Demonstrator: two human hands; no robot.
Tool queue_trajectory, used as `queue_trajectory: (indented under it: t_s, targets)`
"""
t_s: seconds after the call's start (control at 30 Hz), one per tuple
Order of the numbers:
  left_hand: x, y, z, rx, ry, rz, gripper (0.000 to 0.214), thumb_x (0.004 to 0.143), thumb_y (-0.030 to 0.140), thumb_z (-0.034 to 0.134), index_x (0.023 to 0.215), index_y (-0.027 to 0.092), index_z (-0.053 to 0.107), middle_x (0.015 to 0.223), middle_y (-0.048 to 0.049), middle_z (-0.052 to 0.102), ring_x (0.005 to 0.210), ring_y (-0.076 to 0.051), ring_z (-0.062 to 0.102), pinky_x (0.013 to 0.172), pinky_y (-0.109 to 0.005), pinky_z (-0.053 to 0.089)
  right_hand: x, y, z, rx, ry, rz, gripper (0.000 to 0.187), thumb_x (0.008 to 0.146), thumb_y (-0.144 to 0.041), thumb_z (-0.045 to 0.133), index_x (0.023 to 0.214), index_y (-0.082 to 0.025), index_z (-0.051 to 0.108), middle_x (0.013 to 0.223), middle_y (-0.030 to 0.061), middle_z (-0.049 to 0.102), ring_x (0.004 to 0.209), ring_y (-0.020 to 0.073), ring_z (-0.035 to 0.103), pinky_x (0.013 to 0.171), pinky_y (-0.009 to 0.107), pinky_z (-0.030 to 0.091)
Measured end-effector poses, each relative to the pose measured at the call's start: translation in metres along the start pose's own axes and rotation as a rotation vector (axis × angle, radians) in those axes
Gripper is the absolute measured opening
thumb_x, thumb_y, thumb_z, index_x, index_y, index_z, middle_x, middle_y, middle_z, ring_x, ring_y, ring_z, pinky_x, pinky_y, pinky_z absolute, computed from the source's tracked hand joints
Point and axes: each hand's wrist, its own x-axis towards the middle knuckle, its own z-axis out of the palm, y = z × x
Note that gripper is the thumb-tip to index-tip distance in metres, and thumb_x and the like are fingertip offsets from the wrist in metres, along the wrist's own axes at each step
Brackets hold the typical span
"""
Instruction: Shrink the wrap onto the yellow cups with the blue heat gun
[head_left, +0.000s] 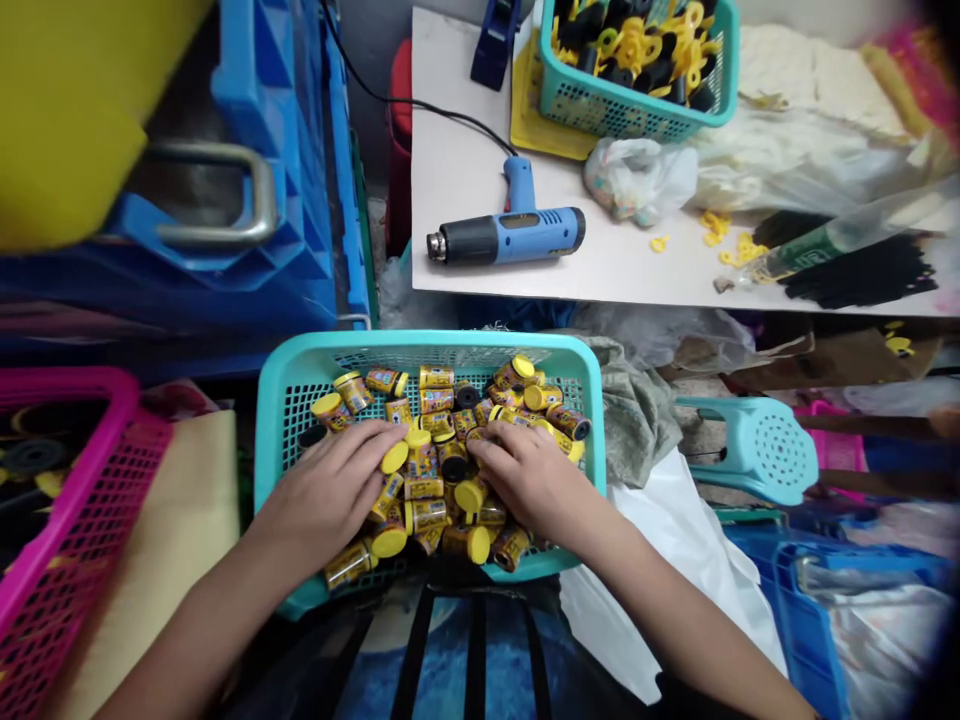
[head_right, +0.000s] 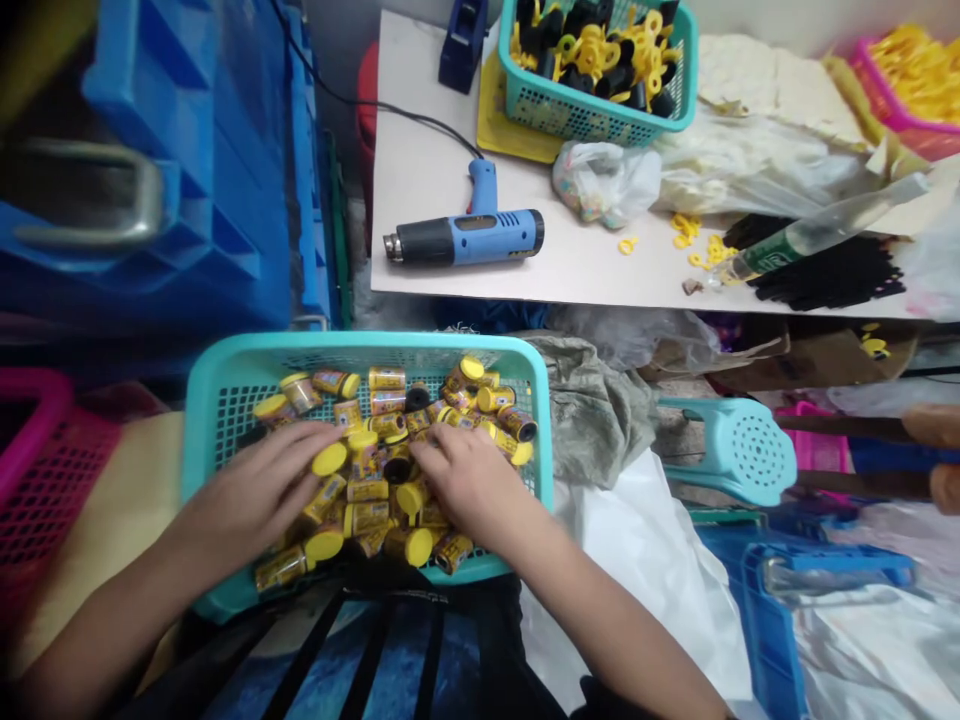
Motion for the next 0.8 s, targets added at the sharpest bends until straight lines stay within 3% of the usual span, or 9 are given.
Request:
queue_trajectory:
  t_s: [0.1, 0.17, 0.27, 0.33, 0.43, 0.53, 0.63, 0.7, 0.8]
  targets:
    - [0.001, 0.000, 0.000, -0.041, 0.000, -0.070, 0.037, 0.097, 0.035, 0.044, 0.130, 0.020, 0.052, 0.121, -0.0106, 0.065, 0.108, -0.027, 0.063, 0.092, -0.041, 0.051, 0.000, 0.000, -0.003, 0.089, 0.114, 0.023, 0.025, 0.093, -0.030, 0.047, 0.109, -0.017, 0.060, 0.103, 0.0005, 0.059, 0.093, 0.0078, 0.050, 0.079, 0.024, 0.031]
    - [-0.003, 0.001, -0.001, -0.104, 0.052, -0.109, 0.038, 0.097, 0.038, 0.045, 0.130, 0.021, 0.051, 0.119, -0.0094, 0.065, 0.108, -0.027, 0.062, 0.093, -0.039, 0.050, 0.002, -0.001, -0.009, 0.180, 0.100, 0.055, 0.023, 0.093, -0.033, 0.047, 0.101, -0.016, 0.060, 0.090, -0.0010, 0.059, 0.084, 0.0064, 0.049, 0.078, 0.024, 0.028]
    - [-0.014, 0.003, -0.006, -0.274, 0.197, -0.191, 0.036, 0.100, 0.032, 0.034, 0.132, 0.024, 0.048, 0.123, -0.0068, 0.063, 0.111, -0.024, 0.060, 0.095, -0.035, 0.049, 0.016, -0.001, -0.018, 0.263, -0.073, 0.105, 0.034, 0.094, -0.048, 0.046, 0.098, -0.017, 0.060, 0.080, -0.0004, 0.057, 0.077, 0.0068, 0.044, 0.077, 0.025, 0.025]
    - [-0.017, 0.003, -0.009, -0.328, 0.277, -0.244, 0.038, 0.100, 0.029, 0.027, 0.131, 0.026, 0.049, 0.121, -0.0062, 0.062, 0.110, -0.023, 0.060, 0.095, -0.035, 0.049, 0.037, 0.002, -0.019, 0.255, -0.163, 0.186, 0.045, 0.095, -0.057, 0.040, 0.102, -0.019, 0.062, 0.091, 0.0027, 0.058, 0.087, 0.0101, 0.045, 0.082, 0.027, 0.026]
    - [-0.014, 0.000, -0.013, -0.169, 0.211, -0.155, 0.036, 0.099, 0.033, 0.032, 0.126, 0.023, 0.055, 0.116, -0.0085, 0.062, 0.110, -0.027, 0.058, 0.098, -0.041, 0.046, 0.072, 0.008, -0.010, 0.174, -0.275, 0.357, 0.040, 0.096, -0.047, 0.042, 0.113, -0.016, 0.062, 0.114, 0.0095, 0.056, 0.114, 0.0212, 0.041, 0.097, 0.037, 0.026]
    - [-0.011, -0.002, -0.017, 0.001, 0.154, -0.065, 0.042, 0.096, 0.039, 0.040, 0.130, 0.019, 0.055, 0.127, -0.0140, 0.058, 0.122, -0.033, 0.052, 0.107, -0.053, 0.037, 0.088, 0.014, 0.001, 0.141, -0.383, 0.370, 0.032, 0.089, -0.032, 0.054, 0.109, -0.008, 0.062, 0.106, 0.0138, 0.058, 0.116, 0.0256, 0.041, 0.104, 0.045, 0.025]
    - [-0.016, -0.008, -0.018, 0.025, 0.307, -0.242, 0.040, 0.096, 0.034, 0.041, 0.127, 0.015, 0.058, 0.133, -0.0171, 0.056, 0.126, -0.033, 0.050, 0.110, -0.054, 0.035, 0.075, 0.017, 0.002, 0.265, -0.340, 0.357, 0.033, 0.088, -0.032, 0.055, 0.115, -0.015, 0.061, 0.105, 0.0083, 0.060, 0.110, 0.0199, 0.047, 0.105, 0.045, 0.029]
    - [-0.023, -0.015, -0.014, -0.031, 0.427, -0.423, 0.039, 0.094, 0.033, 0.047, 0.127, 0.015, 0.058, 0.133, -0.0171, 0.057, 0.126, -0.031, 0.052, 0.109, -0.052, 0.039, 0.058, 0.018, -0.005, 0.566, -0.210, 0.422, 0.039, 0.086, -0.036, 0.057, 0.121, -0.019, 0.058, 0.113, 0.0055, 0.059, 0.107, 0.0142, 0.051, 0.102, 0.038, 0.038]
    - [-0.029, -0.024, -0.003, -0.310, 0.527, -0.698, 0.067, 0.086, 0.038, 0.059, 0.146, 0.016, 0.038, 0.140, -0.0169, 0.053, 0.128, -0.030, 0.052, 0.108, -0.048, 0.044, 0.036, 0.015, -0.019, 1.097, -0.028, 0.499, 0.049, 0.080, -0.045, 0.066, 0.119, -0.017, 0.056, 0.115, 0.0050, 0.058, 0.097, 0.0061, 0.057, 0.084, 0.020, 0.047]
